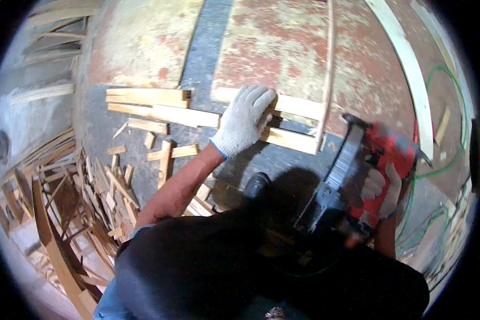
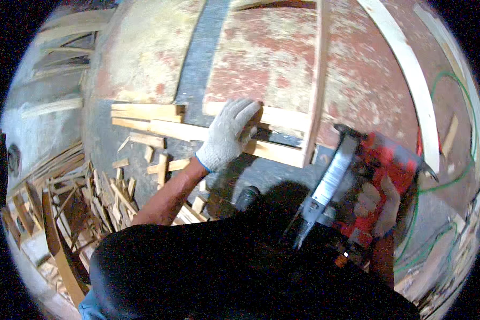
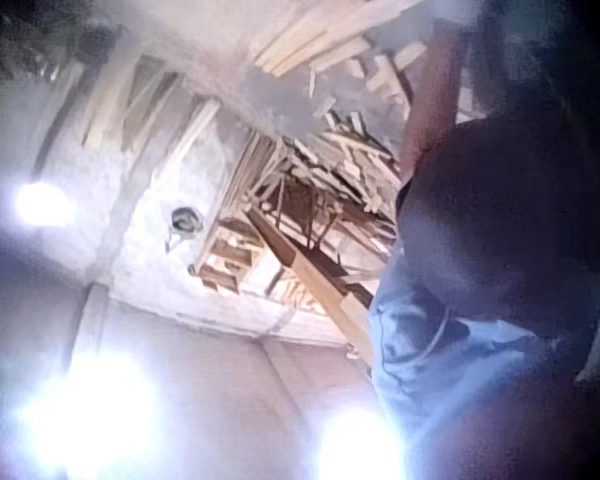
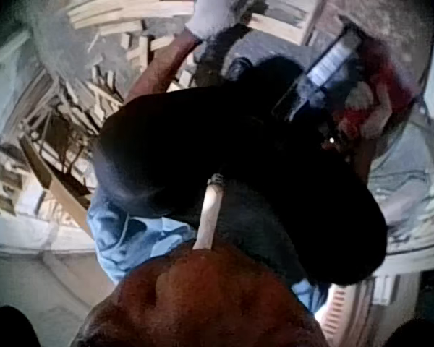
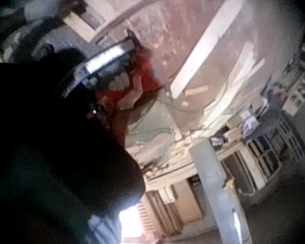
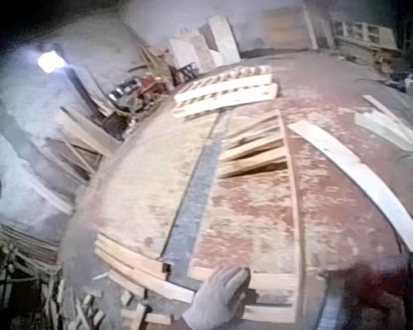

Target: The person sits on the floor and assembles a wooden frame by attaching small wooden slats to a larger frame structure. They use a red pneumatic nail gun to secure each slat in place, picking up pieces from a pile on the floor and aligning them before nailing.

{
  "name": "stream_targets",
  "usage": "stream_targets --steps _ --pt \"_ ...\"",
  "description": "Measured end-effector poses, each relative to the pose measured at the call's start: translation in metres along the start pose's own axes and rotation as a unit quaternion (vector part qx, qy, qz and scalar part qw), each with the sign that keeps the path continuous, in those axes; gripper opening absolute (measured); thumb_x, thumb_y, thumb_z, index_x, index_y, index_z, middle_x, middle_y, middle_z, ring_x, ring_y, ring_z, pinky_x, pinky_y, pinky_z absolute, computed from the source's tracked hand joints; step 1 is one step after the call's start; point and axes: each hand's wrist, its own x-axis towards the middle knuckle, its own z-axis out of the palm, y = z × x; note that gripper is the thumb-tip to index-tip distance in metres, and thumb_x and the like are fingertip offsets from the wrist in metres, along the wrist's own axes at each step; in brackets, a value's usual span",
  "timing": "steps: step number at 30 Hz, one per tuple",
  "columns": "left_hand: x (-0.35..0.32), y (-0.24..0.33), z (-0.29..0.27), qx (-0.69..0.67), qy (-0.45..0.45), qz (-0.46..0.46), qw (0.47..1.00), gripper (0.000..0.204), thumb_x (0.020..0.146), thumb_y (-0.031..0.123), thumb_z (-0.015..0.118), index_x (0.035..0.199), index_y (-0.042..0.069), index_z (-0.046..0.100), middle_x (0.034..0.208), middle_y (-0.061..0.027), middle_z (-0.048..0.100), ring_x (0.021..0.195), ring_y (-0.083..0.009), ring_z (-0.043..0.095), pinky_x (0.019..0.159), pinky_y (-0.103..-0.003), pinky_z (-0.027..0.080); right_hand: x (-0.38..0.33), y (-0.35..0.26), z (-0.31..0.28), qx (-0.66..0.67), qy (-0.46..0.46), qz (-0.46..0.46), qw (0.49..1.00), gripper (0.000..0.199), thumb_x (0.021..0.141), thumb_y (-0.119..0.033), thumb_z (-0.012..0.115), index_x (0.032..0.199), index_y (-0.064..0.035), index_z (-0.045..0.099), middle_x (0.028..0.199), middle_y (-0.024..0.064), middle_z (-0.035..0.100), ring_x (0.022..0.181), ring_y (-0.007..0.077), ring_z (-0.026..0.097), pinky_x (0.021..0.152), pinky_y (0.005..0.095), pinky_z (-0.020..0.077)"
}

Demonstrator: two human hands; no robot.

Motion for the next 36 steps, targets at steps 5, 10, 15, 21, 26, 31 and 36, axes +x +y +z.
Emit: stream_targets --steps 5,10,15,21,26,31,36 --pt "-0.091 -0.055 -0.025 0.095 0.025 -0.120 0.988 0.061 0.079 0.009 0.069 0.137 0.003 0.050 0.133 -0.0199 0.054 0.127 -0.0405 0.049 0.112 -0.049 0.037 -0.003 0.010 -0.009 -0.017 0.002 -0.027 0.999 0.040 0.101 -0.053 0.051 0.083 -0.0182 0.044 0.060 -0.0076 0.028 0.050 0.0110 0.030 0.047 0.0307 0.0293" --pt "-0.117 -0.085 -0.055 0.194 -0.077 -0.140 0.968 0.065 0.078 0.013 0.072 0.138 0.008 0.048 0.137 -0.0151 0.051 0.133 -0.0365 0.045 0.113 -0.052 0.034 0.000 0.007 -0.011 0.043 -0.009 0.003 0.999 0.046 0.102 -0.054 0.049 0.072 -0.0201 0.040 0.060 -0.0074 0.026 0.050 0.0115 0.028 0.049 0.0309 0.0266" --pt "-0.123 -0.120 -0.063 0.216 -0.092 -0.126 0.964 0.057 0.077 0.015 0.076 0.130 0.010 0.056 0.125 -0.0127 0.060 0.123 -0.0349 0.053 0.110 -0.051 0.036 0.001 0.009 -0.017 0.023 -0.023 0.022 0.999 0.050 0.102 -0.055 0.048 0.068 -0.0208 0.036 0.061 -0.0073 0.027 0.052 0.0110 0.026 0.051 0.0303 0.0244" --pt "-0.093 -0.103 -0.090 0.056 -0.060 -0.224 0.971 0.058 0.083 0.027 0.078 0.133 0.006 0.058 0.113 -0.0201 0.063 0.107 -0.0397 0.059 0.094 -0.047 0.047 -0.004 0.014 -0.003 0.046 -0.031 0.037 0.998 0.050 0.101 -0.055 0.049 0.067 -0.0214 0.035 0.061 -0.0072 0.026 0.055 0.0108 0.027 0.053 0.0307 0.0257" --pt "-0.020 -0.074 -0.079 0.133 -0.021 -0.051 0.990 0.062 0.081 0.027 0.080 0.135 0.003 0.058 0.109 -0.0211 0.062 0.104 -0.0389 0.058 0.090 -0.048 0.049 0.000 0.009 0.013 0.001 -0.032 0.016 0.999 0.036 0.105 -0.043 0.049 0.079 -0.0174 0.045 0.068 -0.0071 0.031 0.055 0.0088 0.029 0.054 0.0280 0.0278" --pt "0.088 -0.042 -0.027 0.092 -0.056 -0.013 0.994 0.061 0.083 0.028 0.079 0.136 0.007 0.056 0.109 -0.0201 0.063 0.103 -0.0395 0.060 0.088 -0.048 0.050 -0.002 0.004 0.023 -0.035 0.004 -0.050 0.998 0.015 0.099 -0.034 0.057 0.096 -0.0197 0.053 0.067 -0.0072 0.032 0.056 0.0111 0.034 0.053 0.0321 0.0331" --pt "0.114 -0.032 0.010 0.089 -0.055 0.009 0.995 0.051 0.083 0.026 0.078 0.127 0.008 0.059 0.104 -0.0188 0.063 0.101 -0.0402 0.061 0.089 -0.049 0.050 -0.002 -0.007 0.023 -0.075 -0.027 -0.057 0.995 0.013 0.100 -0.034 0.056 0.097 -0.0222 0.052 0.067 -0.0063 0.032 0.056 0.0121 0.035 0.053 0.0326 0.0337"
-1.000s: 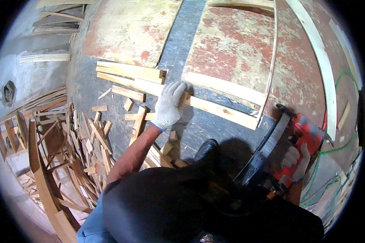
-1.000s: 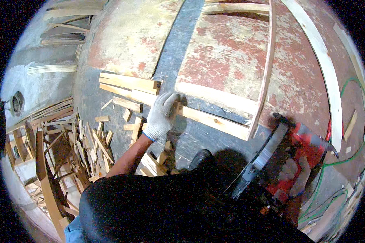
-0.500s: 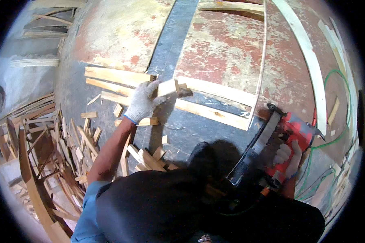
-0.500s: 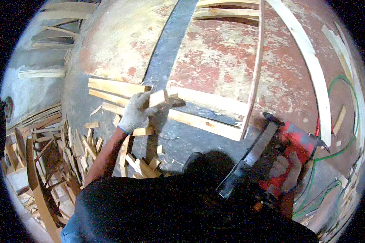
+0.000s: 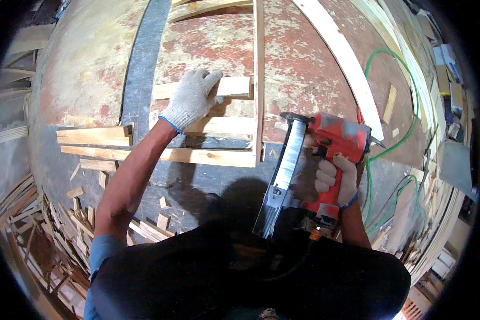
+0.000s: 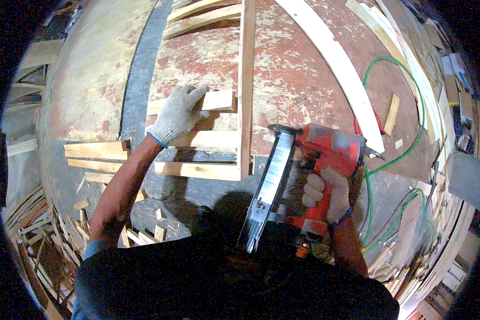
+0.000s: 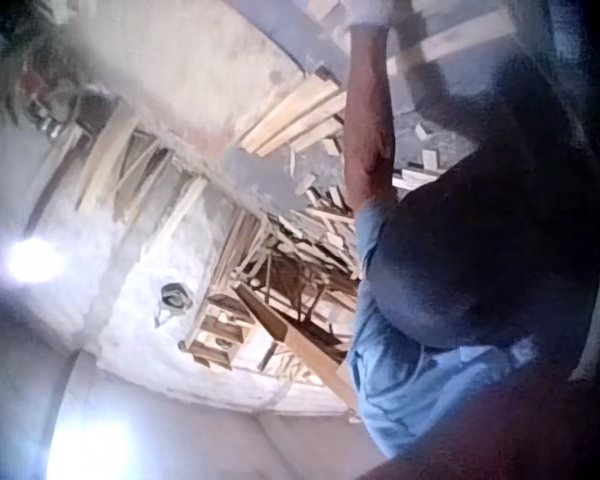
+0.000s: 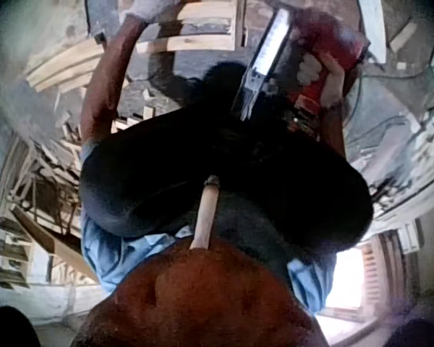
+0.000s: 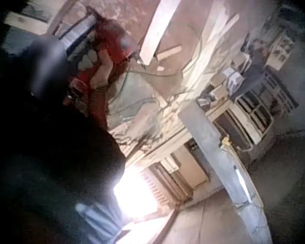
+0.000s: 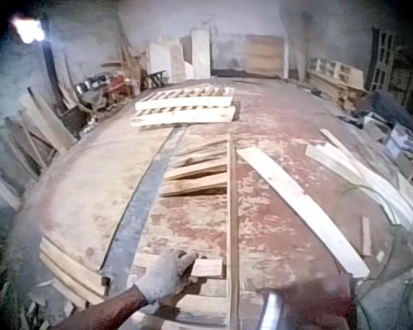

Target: The person sits on the floor and assembles a wooden frame by attaching small wooden slats to a larger frame structure. They use a red pneumatic nail gun to secure each slat in place, picking up pieces from a pile on the floor and aligning them before nailing.

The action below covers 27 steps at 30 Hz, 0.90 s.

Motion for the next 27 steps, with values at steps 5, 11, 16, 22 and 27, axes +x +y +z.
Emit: stream_targets --steps 5,11,16,22,27 --pt "0.005 0.007 0.005 -0.014 0.006 0.017 1.000 0.052 0.082 0.026 0.078 0.127 0.008 0.059 0.102 -0.0189 0.063 0.099 -0.0406 0.061 0.087 -0.050 0.050 0.007 -0.010 0.009 0.005 -0.018 0.002 1.000 0.017 0.100 -0.034 0.054 0.105 -0.0179 0.052 0.066 -0.0058 0.032 0.054 0.0112 0.034 0.052 0.0319 0.0324" --pt "0.005 0.007 0.006 0.000 -0.018 0.012 1.000 0.058 0.082 0.026 0.079 0.133 0.010 0.058 0.110 -0.0193 0.063 0.105 -0.0396 0.060 0.091 -0.049 0.050 0.018 -0.015 0.023 -0.021 -0.018 0.005 1.000 0.030 0.099 -0.034 0.054 0.119 -0.0122 0.053 0.066 -0.0056 0.034 0.051 0.0099 0.034 0.049 0.0305 0.0310" --pt "0.007 0.011 0.003 -0.004 -0.024 0.009 1.000 0.058 0.082 0.025 0.078 0.134 0.010 0.057 0.114 -0.0193 0.063 0.107 -0.0394 0.059 0.093 -0.048 0.050 0.024 -0.021 0.026 -0.021 -0.061 0.034 0.997 0.021 0.096 -0.036 0.059 0.103 -0.0173 0.052 0.067 -0.0047 0.036 0.053 0.0127 0.037 0.050 0.0332 0.0336" --pt "0.008 0.004 0.011 0.003 0.005 0.020 1.000 0.051 0.083 0.027 0.078 0.126 0.008 0.060 0.112 -0.0190 0.063 0.103 -0.0388 0.061 0.092 -0.048 0.050 0.034 -0.020 0.025 -0.044 -0.052 0.009 0.998 0.033 0.099 -0.036 0.057 0.119 -0.0100 0.056 0.065 -0.0051 0.035 0.052 0.0097 0.037 0.048 0.0299 0.0316" --pt "0.014 0.002 0.002 -0.008 0.062 -0.013 0.998 0.048 0.081 0.032 0.080 0.118 0.006 0.062 0.106 -0.0164 0.062 0.099 -0.0362 0.062 0.086 -0.046 0.051 0.034 -0.017 0.019 -0.045 -0.034 0.026 0.998 0.026 0.100 -0.037 0.055 0.110 -0.0133 0.056 0.066 -0.0059 0.034 0.053 0.0094 0.035 0.050 0.0302 0.0315"
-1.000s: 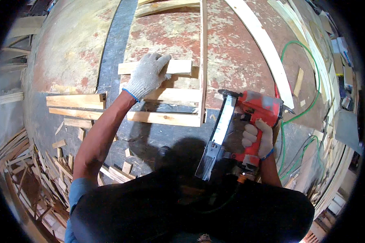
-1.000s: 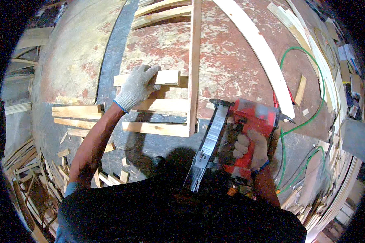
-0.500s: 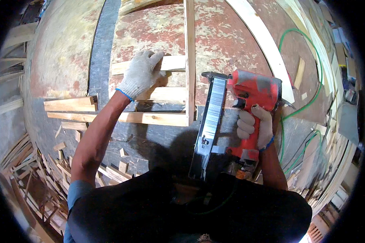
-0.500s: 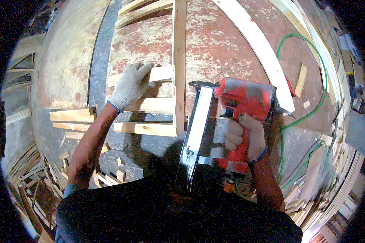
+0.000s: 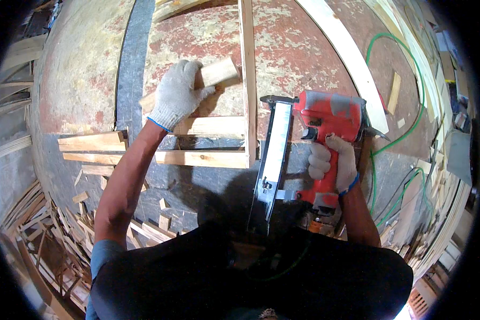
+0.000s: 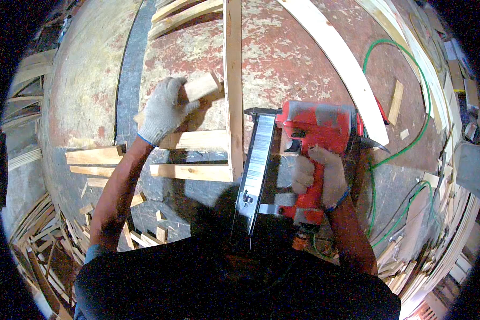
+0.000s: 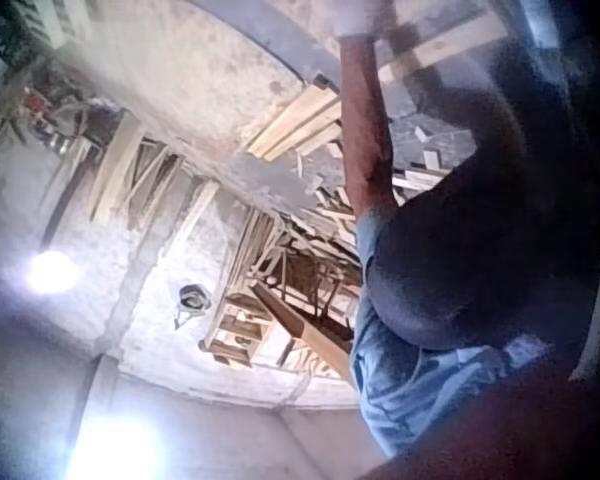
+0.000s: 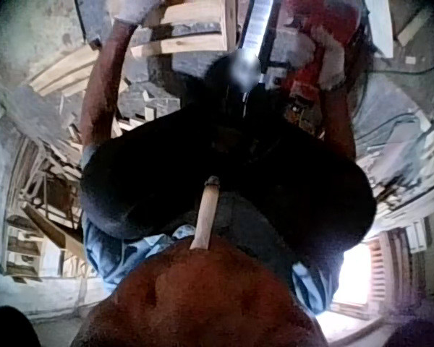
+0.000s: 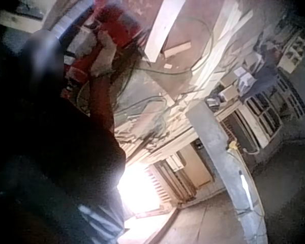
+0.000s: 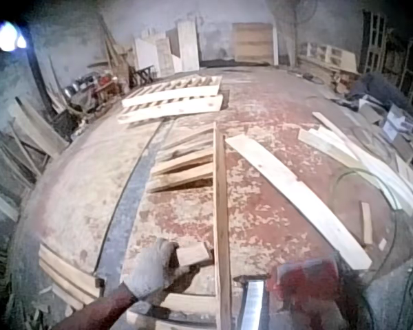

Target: The person sits on the floor and assembles a wooden frame by attaching small wooden slats to a larger frame structure. They use a red pneumatic nail gun to secure each slat in place, picking up pieces from a pile on the floor and aligning them before nailing.

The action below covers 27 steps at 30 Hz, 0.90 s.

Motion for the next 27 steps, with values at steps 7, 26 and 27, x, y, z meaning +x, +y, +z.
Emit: stream_targets --steps 7,26,27 --pt "0.025 0.013 -0.002 0.016 0.049 -0.024 0.998 0.047 0.079 0.027 0.082 0.113 0.005 0.059 0.110 -0.0140 0.063 0.098 -0.0347 0.064 0.081 -0.044 0.053 0.000 0.008 -0.004 0.026 0.053 0.011 0.998 0.021 0.101 -0.038 0.053 0.099 -0.0172 0.053 0.065 -0.0069 0.032 0.053 0.0091 0.034 0.050 0.0301 0.0314" --pt "-0.015 -0.005 -0.008 -0.054 -0.044 0.048 0.996 0.061 0.083 0.011 0.073 0.140 0.003 0.052 0.133 -0.0210 0.058 0.121 -0.0406 0.055 0.105 -0.047 0.045 -0.002 0.001 -0.007 0.032 0.009 -0.014 0.999 0.033 0.101 -0.036 0.053 0.120 -0.0098 0.054 0.064 -0.0052 0.033 0.049 0.0094 0.035 0.046 0.0296 0.0301" --pt "-0.022 -0.008 -0.005 -0.055 -0.048 0.041 0.996 0.061 0.082 0.010 0.073 0.140 0.003 0.052 0.133 -0.0208 0.058 0.121 -0.0405 0.055 0.105 -0.047 0.045 -0.001 -0.001 -0.007 0.037 -0.023 -0.015 0.999 0.036 0.101 -0.035 0.054 0.124 -0.0081 0.053 0.064 -0.0050 0.033 0.049 0.0094 0.035 0.045 0.0296 0.0300"
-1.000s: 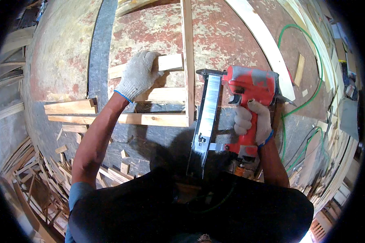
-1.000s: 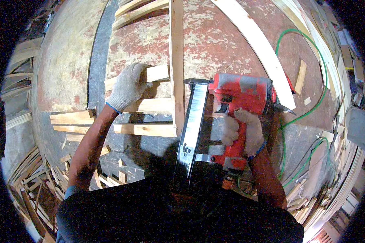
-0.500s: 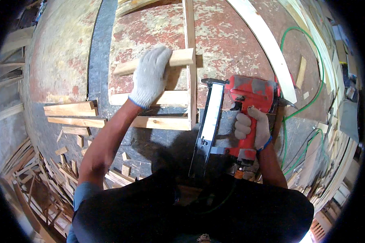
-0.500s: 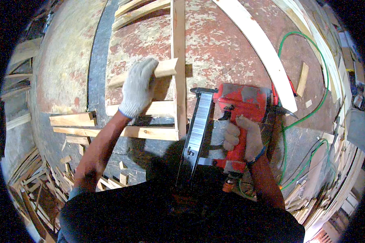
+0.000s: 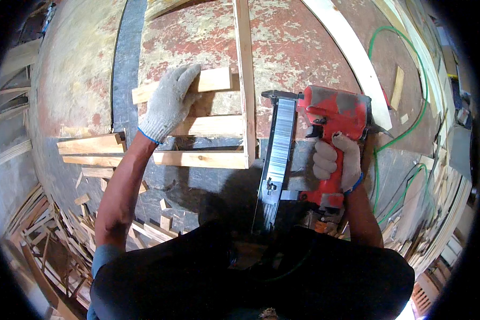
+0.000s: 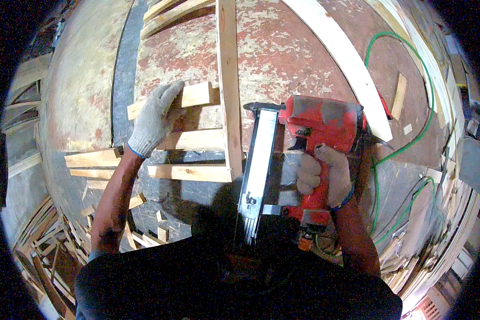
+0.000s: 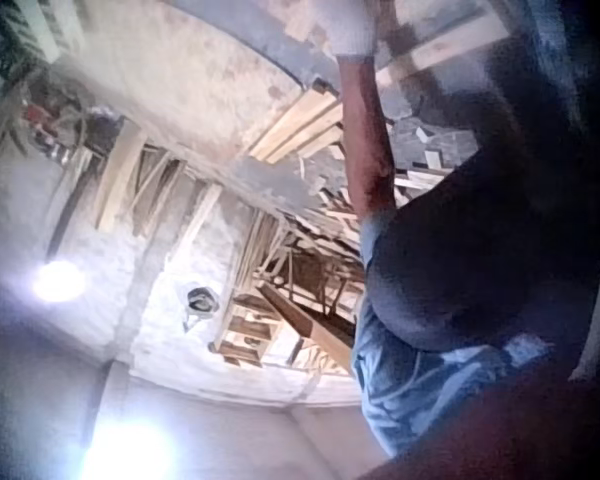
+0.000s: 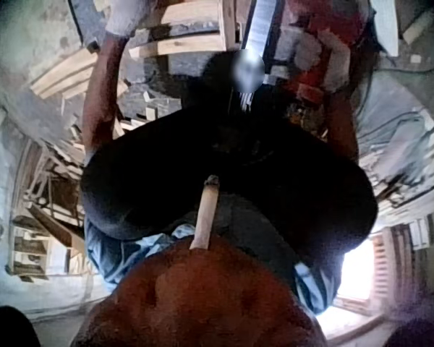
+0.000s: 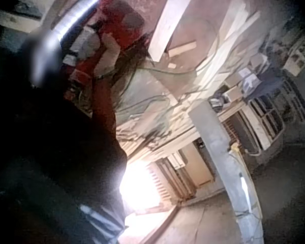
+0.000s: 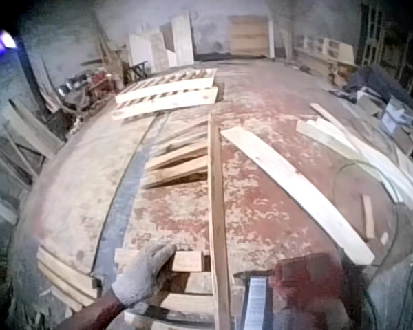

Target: The person sits on the floor and assembles a wooden frame by attaching small wooden slats to a larger frame structure. They use a red pneumatic nail gun to secure each slat in place, picking up pieces from a pile on the floor and aligning them before nailing.

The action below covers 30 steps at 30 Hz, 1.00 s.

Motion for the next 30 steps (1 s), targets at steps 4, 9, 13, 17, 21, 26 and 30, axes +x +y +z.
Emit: stream_targets --steps 4,9,13,17,21,26,30 --pt "-0.005 -0.002 0.011 0.011 -0.008 0.007 1.000 0.061 0.081 0.007 0.073 0.139 0.004 0.053 0.131 -0.0193 0.059 0.121 -0.0400 0.055 0.105 -0.047 0.046 0.006 -0.007 0.006 -0.008 -0.027 -0.010 1.000 0.043 0.100 -0.033 0.055 0.132 -0.0035 0.050 0.063 -0.0050 0.033 0.047 0.0089 0.033 0.043 0.0289 0.0286" --pt "0.001 0.013 0.009 0.017 -0.022 -0.012 1.000 0.060 0.081 0.008 0.072 0.139 0.006 0.053 0.131 -0.0180 0.059 0.120 -0.0394 0.056 0.104 -0.047 0.046 0.012 -0.010 0.012 0.014 -0.069 0.010 0.997 0.045 0.100 -0.030 0.054 0.135 -0.0025 0.048 0.063 -0.0053 0.033 0.047 0.0084 0.033 0.043 0.0289 0.0288" --pt "0.001 0.015 0.013 0.019 -0.024 -0.014 0.999 0.061 0.081 0.010 0.073 0.139 0.007 0.053 0.130 -0.0178 0.060 0.119 -0.0389 0.056 0.103 -0.047 0.047 0.013 -0.009 0.017 -0.014 -0.042 0.005 0.999 0.041 0.099 -0.031 0.055 0.130 -0.0038 0.052 0.063 -0.0052 0.034 0.047 0.0083 0.034 0.043 0.0292 0.0289" --pt "0.003 0.014 0.015 0.022 -0.029 -0.019 0.999 0.060 0.082 0.013 0.074 0.139 0.007 0.054 0.130 -0.0177 0.060 0.119 -0.0390 0.056 0.103 -0.047 0.047 0.015 -0.008 0.013 0.000 -0.027 0.018 0.999 0.033 0.098 -0.034 0.056 0.120 -0.0087 0.055 0.063 -0.0053 0.033 0.048 0.0094 0.033 0.044 0.0302 0.0292" --pt "0.003 0.013 0.017 0.012 -0.013 -0.010 1.000 0.059 0.083 0.014 0.074 0.138 0.007 0.054 0.130 -0.0178 0.060 0.118 -0.0392 0.057 0.102 -0.047 0.047 0.018 -0.010 0.020 -0.027 -0.019 0.036 0.999 0.028 0.099 -0.037 0.057 0.109 -0.0107 0.057 0.063 -0.0052 0.034 0.048 0.0101 0.035 0.045 0.0303 0.0299" --pt "0.003 0.016 0.016 0.006 -0.010 -0.012 1.000 0.059 0.083 0.014 0.073 0.138 0.006 0.054 0.129 -0.0184 0.060 0.119 -0.0397 0.057 0.102 -0.047 0.047 0.022 -0.004 0.014 0.002 -0.028 0.024 0.999 0.030 0.100 -0.041 0.057 0.097 -0.0113 0.056 0.063 -0.0048 0.037 0.048 0.0098 0.037 0.043 0.0298 0.0304" --pt "0.002 0.014 0.016 0.002 -0.031 -0.011 0.999 0.065 0.082 0.005 0.068 0.144 0.005 0.049 0.133 -0.0207 0.057 0.122 -0.0418 0.055 0.104 -0.047 0.047 0.024 -0.005 0.013 -0.007 -0.054 0.038 0.998 0.030 0.100 -0.041 0.058 0.096 -0.0119 0.056 0.064 -0.0049 0.037 0.048 0.0096 0.037 0.043 0.0298 0.0299"
